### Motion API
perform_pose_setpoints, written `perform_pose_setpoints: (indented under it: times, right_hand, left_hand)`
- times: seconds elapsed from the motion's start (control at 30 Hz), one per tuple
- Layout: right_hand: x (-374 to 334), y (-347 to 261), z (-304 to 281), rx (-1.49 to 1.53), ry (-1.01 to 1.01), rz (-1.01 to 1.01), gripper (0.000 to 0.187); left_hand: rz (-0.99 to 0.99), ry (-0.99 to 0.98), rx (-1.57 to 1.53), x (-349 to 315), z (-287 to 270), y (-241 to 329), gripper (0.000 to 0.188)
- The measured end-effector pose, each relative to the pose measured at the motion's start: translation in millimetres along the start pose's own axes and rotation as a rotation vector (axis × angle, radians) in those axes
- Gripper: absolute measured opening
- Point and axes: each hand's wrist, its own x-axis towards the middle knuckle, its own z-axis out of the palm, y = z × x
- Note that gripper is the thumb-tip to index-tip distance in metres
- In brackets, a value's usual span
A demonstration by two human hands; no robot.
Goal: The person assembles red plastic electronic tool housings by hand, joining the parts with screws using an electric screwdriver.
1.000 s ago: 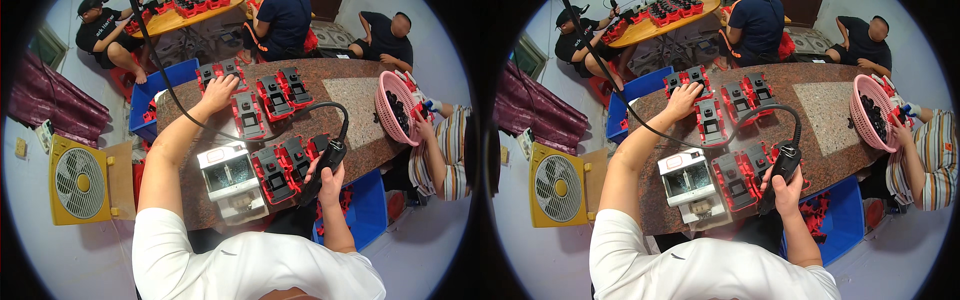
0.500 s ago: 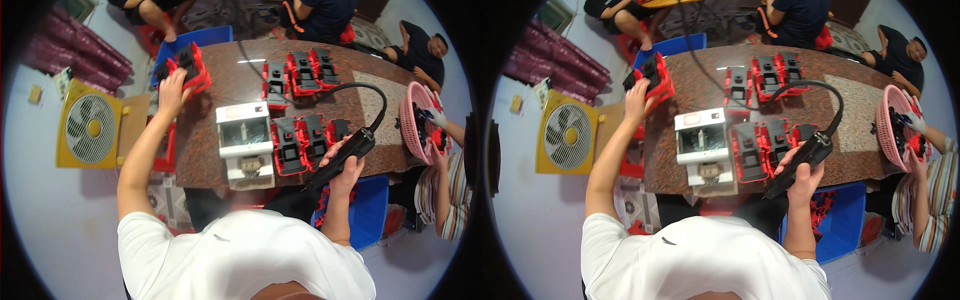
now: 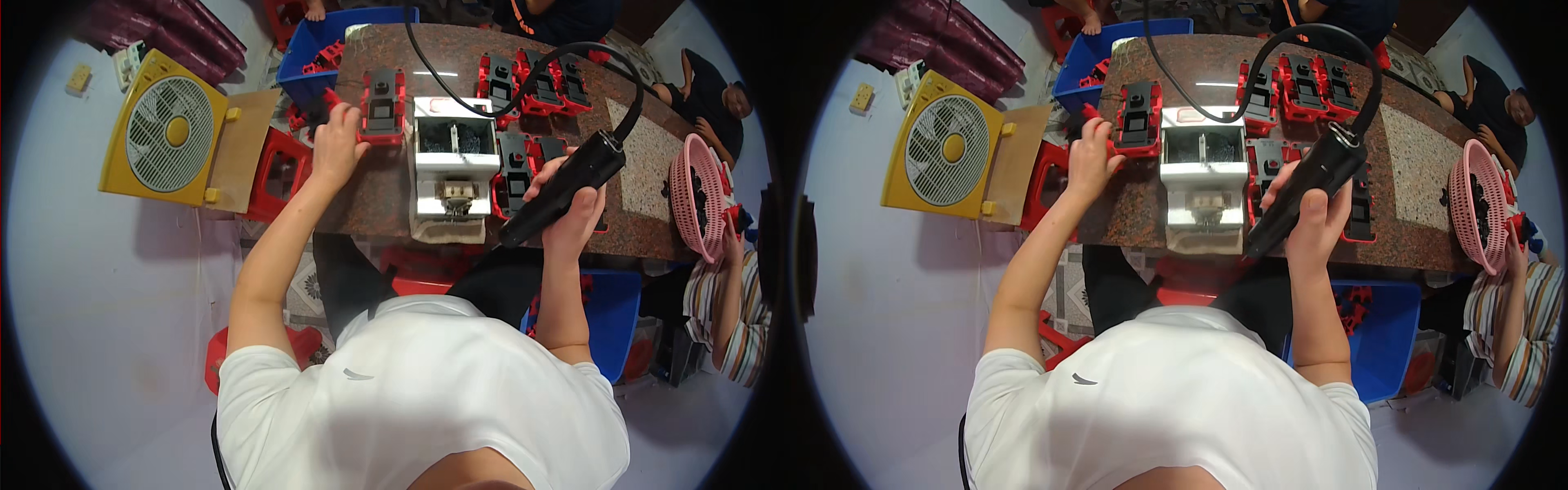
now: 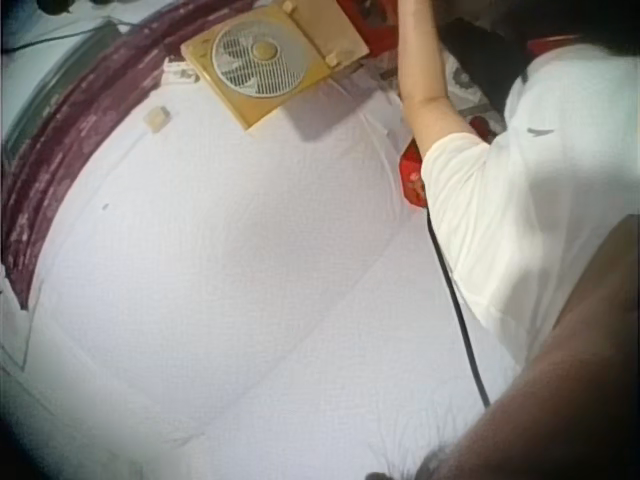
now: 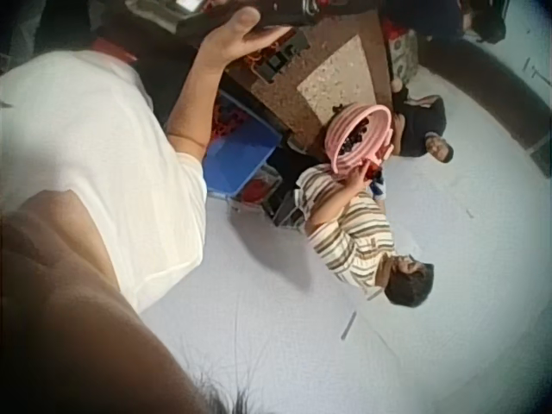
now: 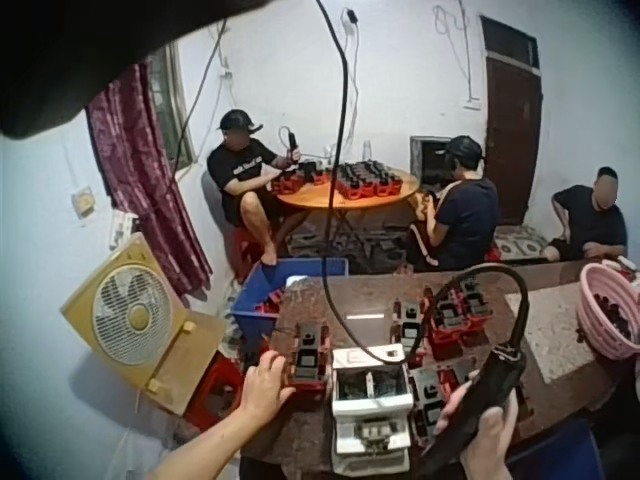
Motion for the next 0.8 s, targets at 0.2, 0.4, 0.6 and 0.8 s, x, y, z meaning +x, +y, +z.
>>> perform_pose_setpoints:
  times: [0.2,0.4,0.6,0.8]
  right_hand:
    - [2,-4,24,-0.045,-0.025,0.055,0.045]
    - [6,5,56,-0.136,-0.118,-0.160,0.056]
    - [5,30,46,-0.140,-0.169,-0.320,0.040]
    - [-8,48,50,-0.171,-0.221,-0.300,0.051]
  left_hand:
    - [0.045,-0.064,0.063,-78,-3,63,0.035]
    - [0.012,-0.215,-0.106,-66,-29,113,0.050]
    - [-0.209,0.197,-0.373,-49,-35,29,0.058]
    - [-0.649,0.034,-1.166,-75,35,-32,0.074]
